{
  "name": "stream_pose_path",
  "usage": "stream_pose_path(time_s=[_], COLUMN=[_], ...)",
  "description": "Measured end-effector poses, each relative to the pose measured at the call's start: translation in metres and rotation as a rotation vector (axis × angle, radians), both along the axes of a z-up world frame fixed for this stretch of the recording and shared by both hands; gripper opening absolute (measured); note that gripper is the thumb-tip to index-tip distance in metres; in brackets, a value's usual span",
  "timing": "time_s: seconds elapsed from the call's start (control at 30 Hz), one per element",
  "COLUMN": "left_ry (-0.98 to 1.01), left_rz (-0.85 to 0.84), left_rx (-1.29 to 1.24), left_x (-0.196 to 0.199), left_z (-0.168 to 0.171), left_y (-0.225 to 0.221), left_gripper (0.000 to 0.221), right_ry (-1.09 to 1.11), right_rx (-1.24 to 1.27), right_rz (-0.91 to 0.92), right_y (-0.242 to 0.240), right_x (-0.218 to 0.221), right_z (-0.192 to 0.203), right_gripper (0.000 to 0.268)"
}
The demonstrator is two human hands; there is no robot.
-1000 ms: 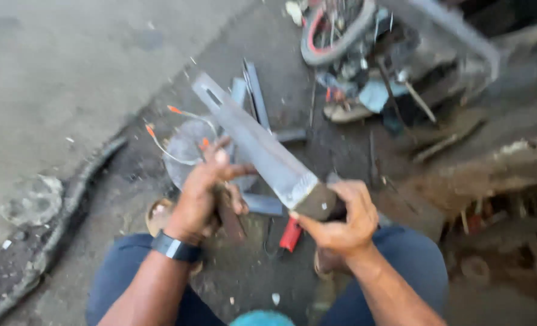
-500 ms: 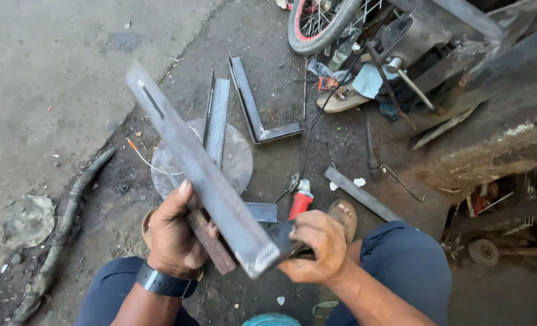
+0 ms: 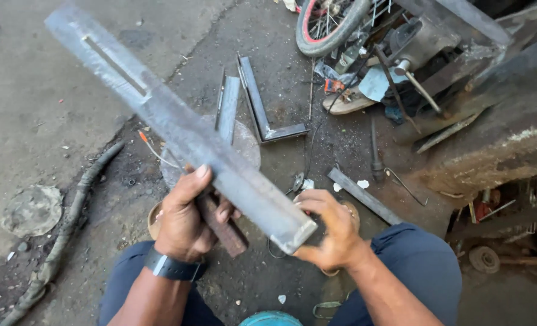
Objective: Fitting and aligning metal L-beams and bars to assemble a frame, including cleaning joint surfaces with a small tool.
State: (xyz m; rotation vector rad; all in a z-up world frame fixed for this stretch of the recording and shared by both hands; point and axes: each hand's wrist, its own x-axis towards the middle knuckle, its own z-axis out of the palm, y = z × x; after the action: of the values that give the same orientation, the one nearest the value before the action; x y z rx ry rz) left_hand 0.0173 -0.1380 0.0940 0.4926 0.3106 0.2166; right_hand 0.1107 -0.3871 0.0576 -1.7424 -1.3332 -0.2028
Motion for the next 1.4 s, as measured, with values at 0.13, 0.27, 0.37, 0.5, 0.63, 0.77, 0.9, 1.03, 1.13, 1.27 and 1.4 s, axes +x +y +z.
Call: stream_pose_path(time_s=[0.13,0.27,0.37,0.5,0.63,0.77,0.9,1.03,1.13,1.27,1.4], left_ry=[0.072,0.053,0.157,0.212,0.240,0.227,0.136,0.115,0.144,0.033,0.156], left_rz=[-0.003,0.037,0.089,0.073,0.066,0.059,-0.054,-0.074,-0.136,-0.205,-0.476], left_rx=[0.072,0.012,0.015,0.060,0.023,-0.014,-0.035,0.086,0.146,0.235,0.389], left_x=[0.010,0.021,0.028,0.035,0.032,0.037,0.037,0.038,0.036,0.026,0.008], left_z=[0.000,0.006,0.003,0.001,0.004,-0.003,-0.012,-0.013,-0.007,-0.009,0.000], left_y=[0.002,-0.011,-0.021,-0.031,-0.046,-0.046,-0.033,-0.019,-0.014,-0.016,-0.028], left_gripper=[0.034,0.042,0.035,0.032,0.035,0.034,0.032,0.068,0.082,0.040,0.060], right_ry=[0.116,0.043,0.188,0.522,0.864,0.846,1.006,1.587,1.495,1.187,0.696], right_rx=[0.100,0.270,0.310,-0.204,-0.443,-0.187,-0.061,0.176,0.486,0.663,0.438], right_rz=[-0.167,-0.337,-0.395,-0.491,-0.570,-0.599,-0.447,-0.295,-0.012,-0.119,-0.173], right_y=[-0.017,-0.017,0.004,0.025,0.060,0.065,0.045,-0.022,-0.083,-0.082,-0.059], right_x=[-0.005,-0.054,-0.107,-0.113,-0.100,-0.094,-0.103,-0.113,-0.110,-0.065,-0.033], right_z=[0.016,0.052,0.051,0.017,0.039,0.015,0.032,0.046,0.037,0.064,0.085], right_gripper=[0.074,0.014,0.025,0.056,0.061,0.044,0.051,0.077,0.077,0.050,0.031])
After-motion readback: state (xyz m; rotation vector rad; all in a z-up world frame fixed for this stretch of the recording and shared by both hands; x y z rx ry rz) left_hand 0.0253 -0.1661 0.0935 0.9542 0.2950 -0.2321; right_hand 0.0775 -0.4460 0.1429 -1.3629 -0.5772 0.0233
